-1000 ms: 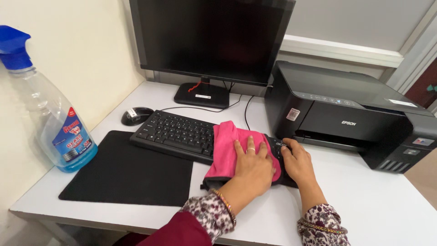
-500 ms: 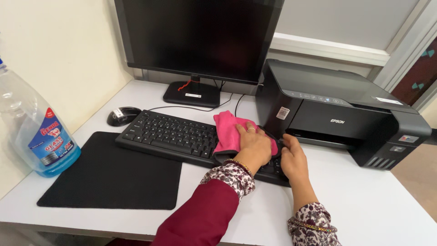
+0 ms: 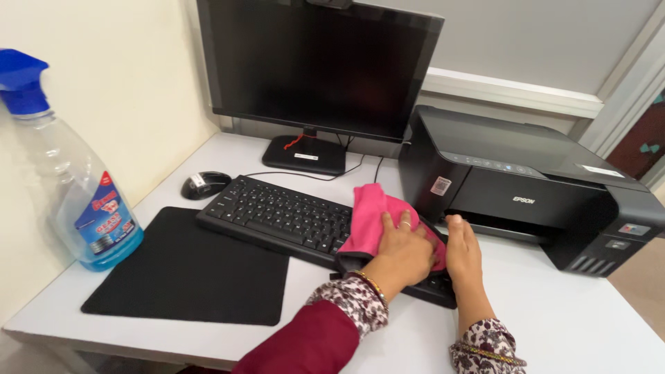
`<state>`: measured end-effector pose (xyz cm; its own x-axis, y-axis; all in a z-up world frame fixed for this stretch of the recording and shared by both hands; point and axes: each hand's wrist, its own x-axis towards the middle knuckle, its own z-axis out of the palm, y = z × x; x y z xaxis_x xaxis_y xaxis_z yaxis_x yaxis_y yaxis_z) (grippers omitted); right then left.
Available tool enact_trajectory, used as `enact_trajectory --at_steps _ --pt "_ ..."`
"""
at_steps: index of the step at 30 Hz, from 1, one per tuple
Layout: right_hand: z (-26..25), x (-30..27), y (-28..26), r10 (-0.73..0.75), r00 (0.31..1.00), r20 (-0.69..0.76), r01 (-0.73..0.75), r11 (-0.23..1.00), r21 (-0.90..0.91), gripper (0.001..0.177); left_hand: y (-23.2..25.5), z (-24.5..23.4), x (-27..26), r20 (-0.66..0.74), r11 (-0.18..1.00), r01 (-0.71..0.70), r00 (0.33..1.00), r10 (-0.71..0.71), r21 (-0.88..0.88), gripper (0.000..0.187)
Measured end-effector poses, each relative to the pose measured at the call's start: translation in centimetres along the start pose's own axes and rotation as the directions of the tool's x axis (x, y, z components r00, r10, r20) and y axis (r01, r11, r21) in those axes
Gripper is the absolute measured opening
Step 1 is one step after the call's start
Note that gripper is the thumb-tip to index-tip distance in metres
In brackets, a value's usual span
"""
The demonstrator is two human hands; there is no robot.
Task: The person wipes the front and back of a computer keyboard with a cloth and wipes a computer mouse while it sits on a mousepad.
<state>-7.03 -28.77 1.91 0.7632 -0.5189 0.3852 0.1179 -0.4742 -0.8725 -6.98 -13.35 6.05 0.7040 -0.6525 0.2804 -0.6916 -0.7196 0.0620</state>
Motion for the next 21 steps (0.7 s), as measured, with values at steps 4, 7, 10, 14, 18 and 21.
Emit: enact_trajectory --at_steps 4,7,10,14,18,21 --pt "0.5 -0.9 -0.5 -0.185 0.977 0.11 0.21 0.934 -0.288 0.043 -4.0 -1.5 -1.4 -0.002 0.992 0.116 0.993 -0.116 -0.046 0.054" --pt "0.5 -1.4 -1.2 -0.128 0.979 0.161 0.181 0.91 -0.374 0.038 -8.0 -2.6 -2.0 0.019 0.972 0.233 0.972 -0.233 0.005 0.047" --pt "0.4 -1.5 -1.8 -0.111 0.981 0.156 0.163 0.913 -0.374 0.037 -12.1 -3.6 -3.2 0.034 0.932 0.358 0.932 -0.36 0.064 0.039" --pt "0.3 -1.6 -1.9 -0.103 0.981 0.166 0.158 0.919 -0.361 0.036 -17.3 -4.8 -4.8 0.01 0.866 0.499 0.867 -0.499 -0.031 0.042" --pt "0.5 -1.7 -2.0 -0.095 0.982 0.164 0.149 0.923 -0.354 0.037 -21.2 -5.5 -5.8 0.017 0.809 0.585 0.811 -0.585 -0.059 0.052" --pt "0.4 -1.6 -1.9 -0.102 0.981 0.166 0.155 0.923 -0.353 0.038 -23.3 -5.8 -6.8 -0.016 0.775 0.626 0.777 -0.629 -0.087 0.06"
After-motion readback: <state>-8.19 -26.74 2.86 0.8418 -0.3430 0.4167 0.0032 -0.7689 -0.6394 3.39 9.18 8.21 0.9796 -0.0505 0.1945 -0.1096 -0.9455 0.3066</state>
